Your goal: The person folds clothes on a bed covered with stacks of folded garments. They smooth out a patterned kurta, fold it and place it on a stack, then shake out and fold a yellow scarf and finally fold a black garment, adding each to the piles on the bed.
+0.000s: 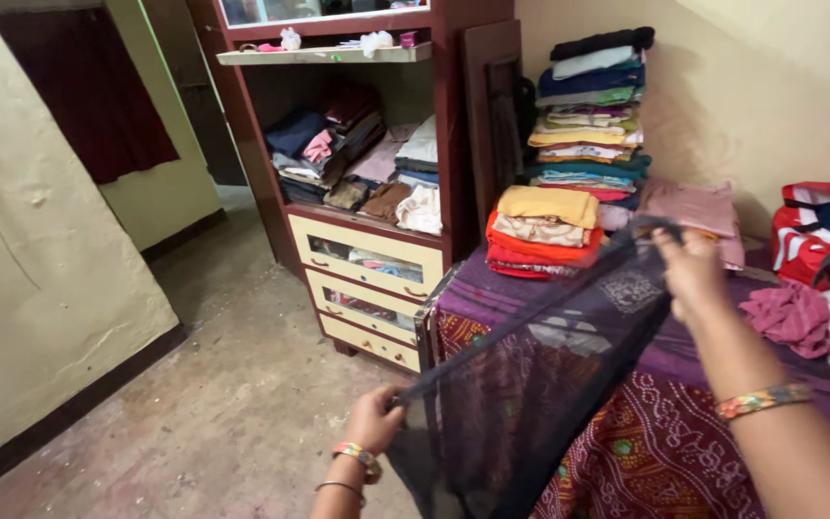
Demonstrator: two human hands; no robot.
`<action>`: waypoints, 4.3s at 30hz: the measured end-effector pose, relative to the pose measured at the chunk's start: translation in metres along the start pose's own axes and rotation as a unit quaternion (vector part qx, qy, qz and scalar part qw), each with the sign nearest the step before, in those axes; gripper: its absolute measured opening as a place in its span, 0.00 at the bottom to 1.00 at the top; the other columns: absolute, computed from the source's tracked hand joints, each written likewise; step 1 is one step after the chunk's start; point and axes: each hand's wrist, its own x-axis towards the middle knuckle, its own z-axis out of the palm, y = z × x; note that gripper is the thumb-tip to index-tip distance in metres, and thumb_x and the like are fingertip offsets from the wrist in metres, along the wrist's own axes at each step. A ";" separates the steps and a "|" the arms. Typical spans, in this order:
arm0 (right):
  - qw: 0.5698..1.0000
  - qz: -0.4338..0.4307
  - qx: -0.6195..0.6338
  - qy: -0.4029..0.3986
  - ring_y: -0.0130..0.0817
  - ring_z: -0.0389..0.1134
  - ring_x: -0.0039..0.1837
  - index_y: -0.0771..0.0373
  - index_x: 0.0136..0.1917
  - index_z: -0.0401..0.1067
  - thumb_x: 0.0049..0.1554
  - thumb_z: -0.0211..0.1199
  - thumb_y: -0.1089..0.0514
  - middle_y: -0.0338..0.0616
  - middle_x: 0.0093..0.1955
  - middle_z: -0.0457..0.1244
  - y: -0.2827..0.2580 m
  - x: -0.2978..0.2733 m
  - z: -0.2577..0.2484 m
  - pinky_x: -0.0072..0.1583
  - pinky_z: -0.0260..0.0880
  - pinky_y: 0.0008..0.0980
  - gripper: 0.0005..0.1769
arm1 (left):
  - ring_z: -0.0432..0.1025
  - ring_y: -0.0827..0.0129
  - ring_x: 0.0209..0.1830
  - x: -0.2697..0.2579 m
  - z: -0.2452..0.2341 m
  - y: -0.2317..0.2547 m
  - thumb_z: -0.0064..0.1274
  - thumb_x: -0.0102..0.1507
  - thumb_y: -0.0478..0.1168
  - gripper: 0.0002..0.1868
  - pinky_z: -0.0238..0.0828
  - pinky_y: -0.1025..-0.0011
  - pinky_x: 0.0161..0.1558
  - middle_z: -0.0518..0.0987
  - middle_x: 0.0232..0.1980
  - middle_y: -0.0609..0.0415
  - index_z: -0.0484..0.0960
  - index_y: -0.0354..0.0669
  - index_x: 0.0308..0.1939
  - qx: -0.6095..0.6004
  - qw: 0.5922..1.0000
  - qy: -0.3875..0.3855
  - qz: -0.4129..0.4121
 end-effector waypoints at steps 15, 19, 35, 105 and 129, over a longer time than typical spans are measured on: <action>0.924 0.136 -0.354 0.045 0.44 0.67 0.44 0.71 0.48 0.75 0.62 0.67 0.50 0.57 0.42 0.68 0.127 -0.102 -0.162 0.48 0.66 0.48 0.19 | 0.80 0.50 0.48 0.023 0.016 0.016 0.53 0.58 0.41 0.17 0.76 0.58 0.49 0.85 0.45 0.43 0.85 0.50 0.51 0.132 0.986 0.098 -0.010; 0.918 0.211 -0.290 -0.169 0.38 0.74 0.55 0.63 0.59 0.78 0.56 0.65 0.53 0.47 0.53 0.74 0.123 -0.162 -0.112 0.58 0.72 0.37 0.20 | 0.80 0.54 0.48 0.030 0.085 0.081 0.55 0.53 0.37 0.18 0.77 0.62 0.51 0.86 0.45 0.46 0.86 0.49 0.48 0.061 0.992 -0.005 0.111; 0.961 0.179 -0.109 -0.178 0.27 0.69 0.49 0.65 0.52 0.77 0.60 0.59 0.59 0.40 0.46 0.71 0.046 -0.210 -0.042 0.54 0.69 0.29 0.11 | 0.77 0.74 0.41 -0.002 0.216 0.185 0.66 0.59 0.44 0.20 0.76 0.72 0.45 0.84 0.42 0.58 0.78 0.41 0.50 -0.226 0.921 -0.307 0.078; 0.928 0.160 -0.044 -0.333 0.25 0.67 0.62 0.62 0.67 0.68 0.57 0.59 0.65 0.37 0.61 0.68 0.014 -0.208 0.023 0.64 0.66 0.28 0.23 | 0.79 0.67 0.38 0.018 0.157 0.195 0.65 0.59 0.45 0.14 0.76 0.68 0.43 0.84 0.38 0.49 0.86 0.38 0.41 -0.034 0.964 -0.125 0.232; 0.981 0.168 -0.029 0.098 0.33 0.68 0.46 0.68 0.64 0.72 0.66 0.58 0.57 0.44 0.50 0.68 0.042 -0.083 -0.227 0.48 0.71 0.35 0.16 | 0.76 0.80 0.36 0.073 0.064 0.069 0.69 0.57 0.40 0.09 0.74 0.77 0.42 0.85 0.36 0.62 0.88 0.38 0.36 -0.158 0.957 -0.237 0.047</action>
